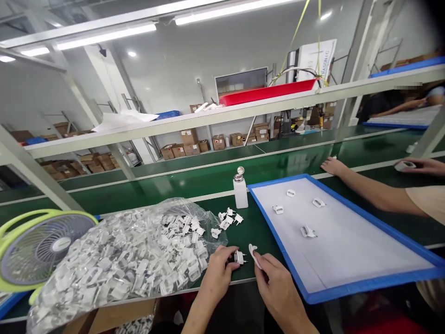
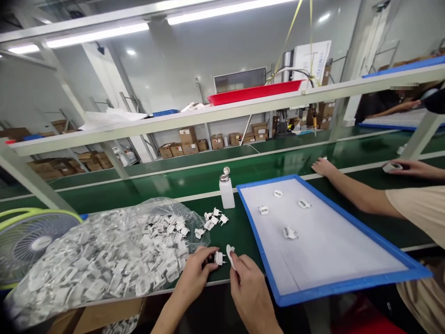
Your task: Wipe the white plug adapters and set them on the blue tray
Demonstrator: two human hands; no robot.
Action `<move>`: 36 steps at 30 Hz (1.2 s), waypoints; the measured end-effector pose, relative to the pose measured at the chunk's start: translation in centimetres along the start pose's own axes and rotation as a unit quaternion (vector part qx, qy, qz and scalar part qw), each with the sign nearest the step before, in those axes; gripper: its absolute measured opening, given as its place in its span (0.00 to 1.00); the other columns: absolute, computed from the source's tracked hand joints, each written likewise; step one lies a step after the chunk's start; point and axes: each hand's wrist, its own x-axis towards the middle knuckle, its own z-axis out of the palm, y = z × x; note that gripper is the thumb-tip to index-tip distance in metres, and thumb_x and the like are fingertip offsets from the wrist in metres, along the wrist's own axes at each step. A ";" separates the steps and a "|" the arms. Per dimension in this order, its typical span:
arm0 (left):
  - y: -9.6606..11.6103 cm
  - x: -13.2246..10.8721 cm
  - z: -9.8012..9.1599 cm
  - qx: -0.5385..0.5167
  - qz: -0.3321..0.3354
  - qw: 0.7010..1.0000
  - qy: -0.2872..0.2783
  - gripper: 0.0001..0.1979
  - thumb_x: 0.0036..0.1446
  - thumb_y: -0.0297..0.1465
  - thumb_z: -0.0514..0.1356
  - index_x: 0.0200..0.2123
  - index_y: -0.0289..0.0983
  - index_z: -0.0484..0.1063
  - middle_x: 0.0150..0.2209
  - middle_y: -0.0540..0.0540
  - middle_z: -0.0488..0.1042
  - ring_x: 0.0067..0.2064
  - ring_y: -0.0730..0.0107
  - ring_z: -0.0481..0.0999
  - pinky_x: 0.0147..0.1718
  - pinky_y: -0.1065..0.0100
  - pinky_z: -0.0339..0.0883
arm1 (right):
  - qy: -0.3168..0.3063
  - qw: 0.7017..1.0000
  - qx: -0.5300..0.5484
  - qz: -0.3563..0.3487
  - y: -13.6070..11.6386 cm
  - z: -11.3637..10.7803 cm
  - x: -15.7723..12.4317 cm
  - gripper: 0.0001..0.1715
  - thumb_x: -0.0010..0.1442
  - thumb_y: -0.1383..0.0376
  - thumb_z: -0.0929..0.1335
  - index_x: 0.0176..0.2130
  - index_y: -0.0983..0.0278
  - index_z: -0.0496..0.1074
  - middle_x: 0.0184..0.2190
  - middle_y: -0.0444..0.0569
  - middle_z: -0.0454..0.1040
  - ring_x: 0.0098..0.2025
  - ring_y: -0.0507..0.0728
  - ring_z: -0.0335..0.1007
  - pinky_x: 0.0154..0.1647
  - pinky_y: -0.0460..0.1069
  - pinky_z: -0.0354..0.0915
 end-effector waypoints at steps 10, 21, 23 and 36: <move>-1.2 0.5 1.2 0.011 -0.001 1.000 0.021 0.22 0.50 0.17 0.52 0.43 0.40 0.76 0.36 0.46 0.75 0.39 0.63 0.74 0.38 0.66 0.68 | -0.109 0.986 -0.006 -0.125 0.0 1.5 0.7 0.22 0.66 0.75 0.59 0.55 0.67 0.71 0.38 0.50 0.74 0.39 0.56 0.72 0.40 0.49 0.68; -1.9 0.2 1.3 0.031 0.006 0.999 0.025 0.24 0.52 0.17 0.49 0.46 0.39 0.76 0.35 0.47 0.73 0.35 0.67 0.74 0.33 0.69 0.67 | -0.052 0.986 -0.015 -0.159 0.0 2.9 -1.2 0.22 0.63 0.78 0.60 0.55 0.74 0.68 0.32 0.50 0.72 0.32 0.56 0.67 0.32 0.52 0.60; -1.8 0.2 1.3 0.034 0.006 0.999 0.025 0.23 0.53 0.17 0.49 0.46 0.39 0.76 0.34 0.47 0.73 0.34 0.68 0.74 0.32 0.69 0.66 | -0.033 0.988 -0.016 -0.148 -0.1 3.0 -1.3 0.22 0.64 0.77 0.60 0.55 0.73 0.68 0.32 0.49 0.72 0.31 0.56 0.67 0.32 0.52 0.60; -0.9 0.2 1.3 0.028 -0.019 0.999 0.038 0.22 0.50 0.17 0.52 0.43 0.38 0.78 0.32 0.50 0.72 0.34 0.69 0.73 0.32 0.71 0.63 | -0.108 0.992 0.051 -0.042 -0.9 1.6 2.2 0.17 0.64 0.76 0.58 0.40 0.66 0.73 0.33 0.48 0.73 0.31 0.56 0.71 0.31 0.50 0.62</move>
